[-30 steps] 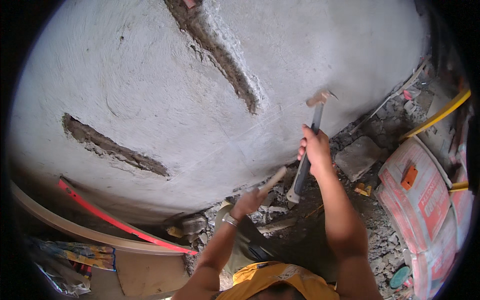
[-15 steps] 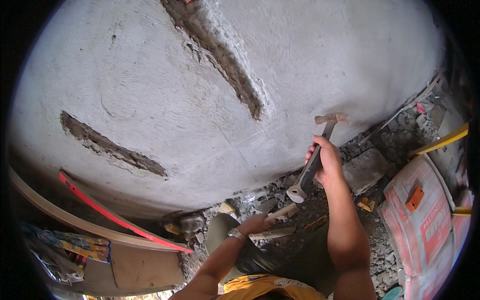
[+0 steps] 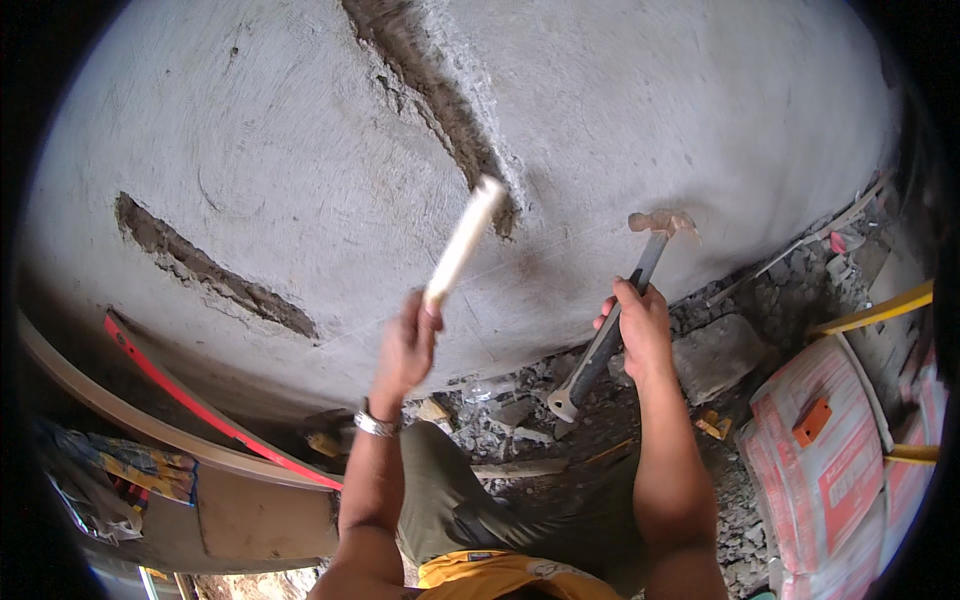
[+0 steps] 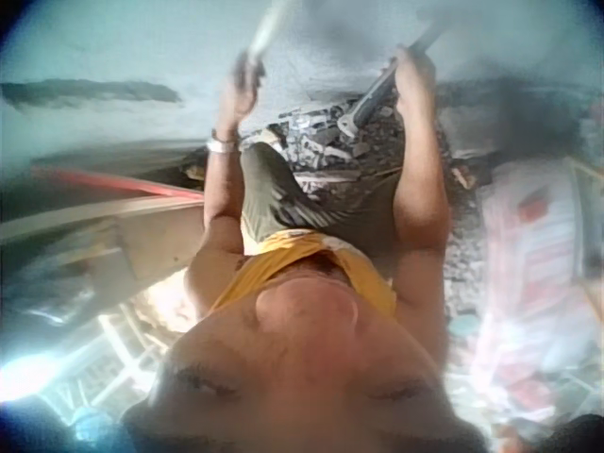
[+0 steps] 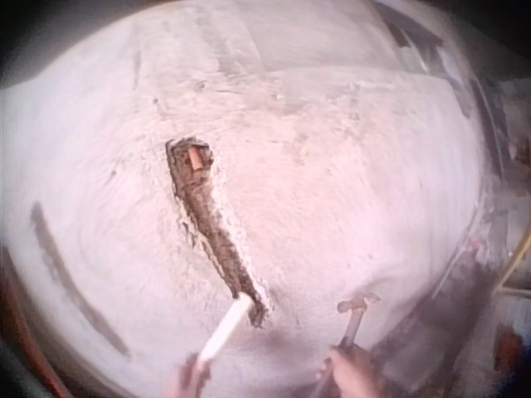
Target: The person uses a hammer to tap a white plastic pipe into a vertical groove cut into a concrete wall. They repeatedly adjust the pipe's position and strike it to ensure it is seated flush within the channel.
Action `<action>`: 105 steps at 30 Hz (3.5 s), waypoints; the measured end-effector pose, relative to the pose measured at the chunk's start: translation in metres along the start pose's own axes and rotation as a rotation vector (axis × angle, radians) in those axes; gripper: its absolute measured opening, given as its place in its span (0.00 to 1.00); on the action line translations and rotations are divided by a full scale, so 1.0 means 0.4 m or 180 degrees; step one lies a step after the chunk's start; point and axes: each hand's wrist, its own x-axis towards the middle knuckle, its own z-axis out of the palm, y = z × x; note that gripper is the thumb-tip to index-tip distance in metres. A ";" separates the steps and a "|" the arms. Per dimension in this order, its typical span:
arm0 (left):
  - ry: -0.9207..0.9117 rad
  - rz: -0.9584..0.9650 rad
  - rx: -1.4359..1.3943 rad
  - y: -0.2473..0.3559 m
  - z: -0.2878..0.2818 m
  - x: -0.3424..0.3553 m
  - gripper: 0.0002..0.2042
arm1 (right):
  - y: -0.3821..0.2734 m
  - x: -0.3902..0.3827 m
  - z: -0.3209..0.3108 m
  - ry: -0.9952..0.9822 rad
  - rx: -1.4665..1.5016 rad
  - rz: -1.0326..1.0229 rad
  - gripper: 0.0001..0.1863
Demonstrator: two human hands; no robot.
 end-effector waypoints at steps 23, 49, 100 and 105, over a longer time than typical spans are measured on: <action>0.1320 0.1140 0.1000 0.208 -0.054 0.193 0.13 | -0.166 -0.139 0.153 -0.0512 -0.1781 -0.2579 0.23; 0.1119 0.0936 0.0665 0.195 -0.058 0.151 0.15 | -0.330 -0.156 0.254 -0.0279 -0.2910 -0.2760 0.19; 0.1330 0.1043 0.0821 0.139 0.008 0.170 0.12 | -0.266 -0.144 0.291 -0.0400 -0.1700 -0.4041 0.16; 0.1331 0.1085 0.0989 0.144 0.017 0.163 0.10 | -0.274 -0.052 0.297 -0.0342 -0.3511 -0.2734 0.20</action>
